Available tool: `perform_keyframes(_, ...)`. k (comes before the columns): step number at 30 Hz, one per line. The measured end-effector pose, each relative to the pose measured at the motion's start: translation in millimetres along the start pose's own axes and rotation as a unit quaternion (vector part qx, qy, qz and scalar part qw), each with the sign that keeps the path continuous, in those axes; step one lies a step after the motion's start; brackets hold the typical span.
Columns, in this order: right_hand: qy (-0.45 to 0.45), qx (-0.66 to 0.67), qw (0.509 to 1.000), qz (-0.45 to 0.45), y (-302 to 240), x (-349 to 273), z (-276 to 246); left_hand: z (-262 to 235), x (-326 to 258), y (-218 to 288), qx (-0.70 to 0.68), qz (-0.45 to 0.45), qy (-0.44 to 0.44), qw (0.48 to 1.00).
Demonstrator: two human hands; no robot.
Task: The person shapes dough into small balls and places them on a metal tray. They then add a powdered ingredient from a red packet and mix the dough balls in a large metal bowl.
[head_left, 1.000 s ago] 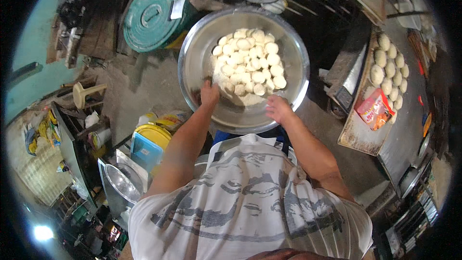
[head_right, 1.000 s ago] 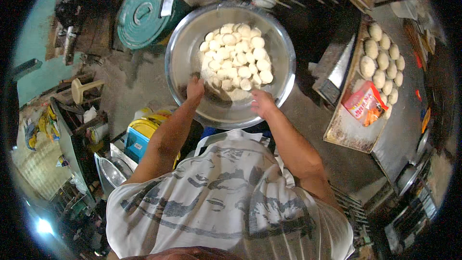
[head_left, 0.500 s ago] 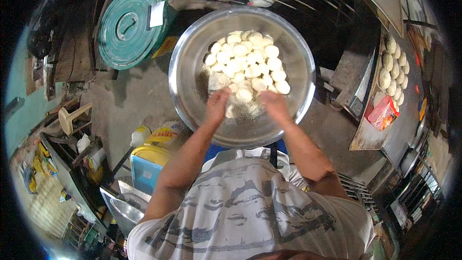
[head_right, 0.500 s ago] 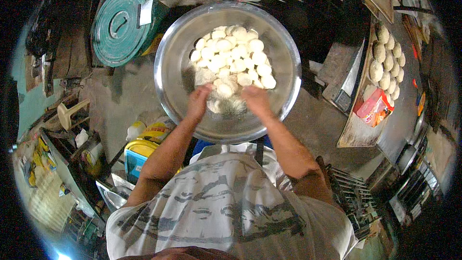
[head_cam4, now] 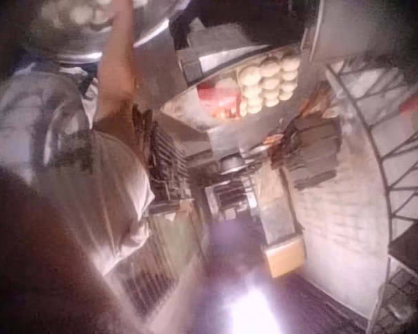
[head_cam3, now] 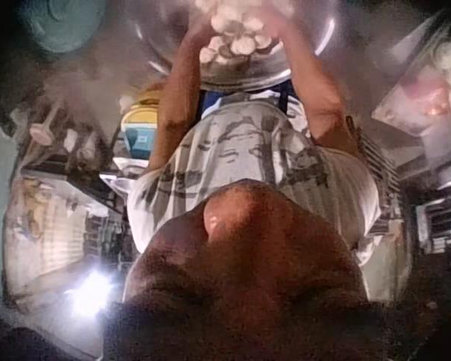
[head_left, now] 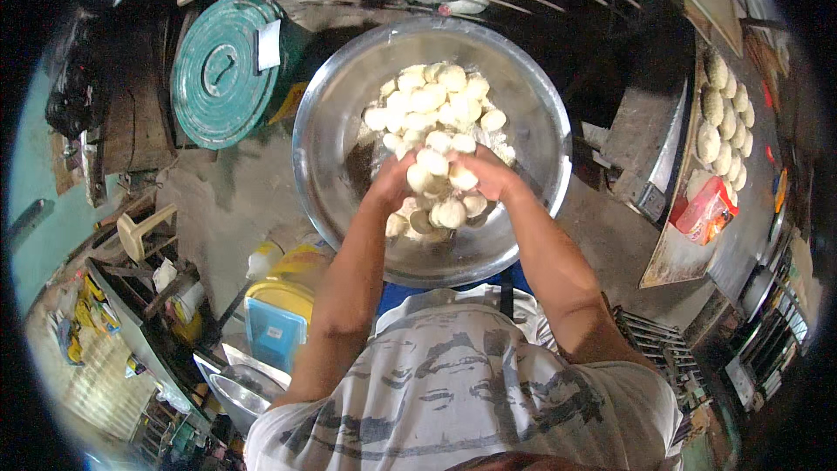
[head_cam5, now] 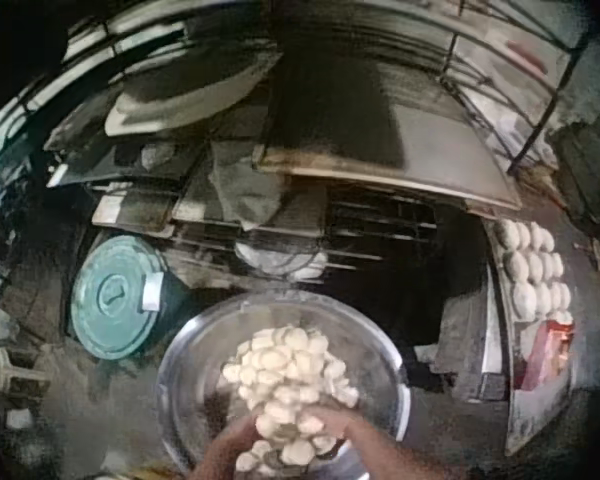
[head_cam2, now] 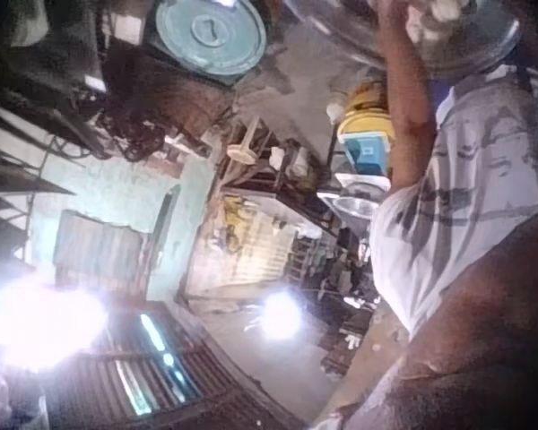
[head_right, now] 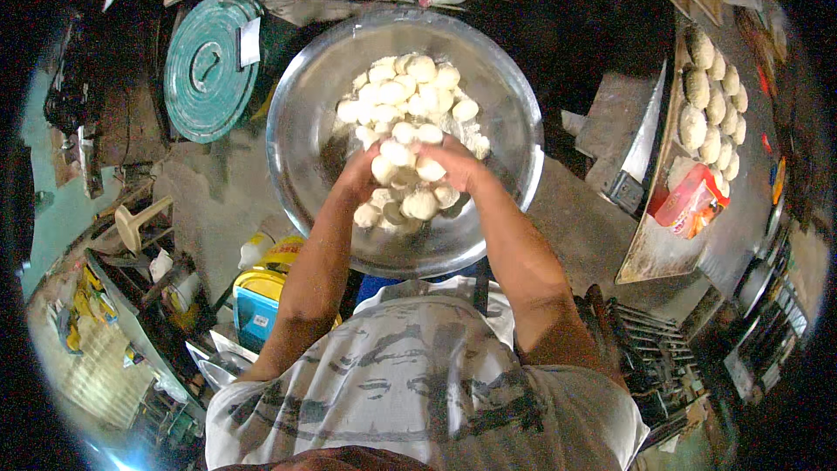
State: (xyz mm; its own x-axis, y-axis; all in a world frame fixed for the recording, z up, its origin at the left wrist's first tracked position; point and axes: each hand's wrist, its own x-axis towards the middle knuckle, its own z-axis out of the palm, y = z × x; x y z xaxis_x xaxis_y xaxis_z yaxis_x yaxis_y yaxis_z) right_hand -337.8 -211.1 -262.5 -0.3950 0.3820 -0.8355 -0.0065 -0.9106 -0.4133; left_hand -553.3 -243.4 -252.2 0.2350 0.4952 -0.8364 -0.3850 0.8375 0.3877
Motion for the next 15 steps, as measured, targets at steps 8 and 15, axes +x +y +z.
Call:
perform_keyframes(8,0.262,-0.307,0.858,-0.319,-50.2,-32.6,-48.6,-5.9,-41.5,41.1,0.237,0.318,0.156,0.905)
perform_keyframes(15,0.06,0.258,0.963,-0.051,-34.9,101.5,-47.9,-59.6,77.7,50.3,-0.057,0.132,0.14,0.98)
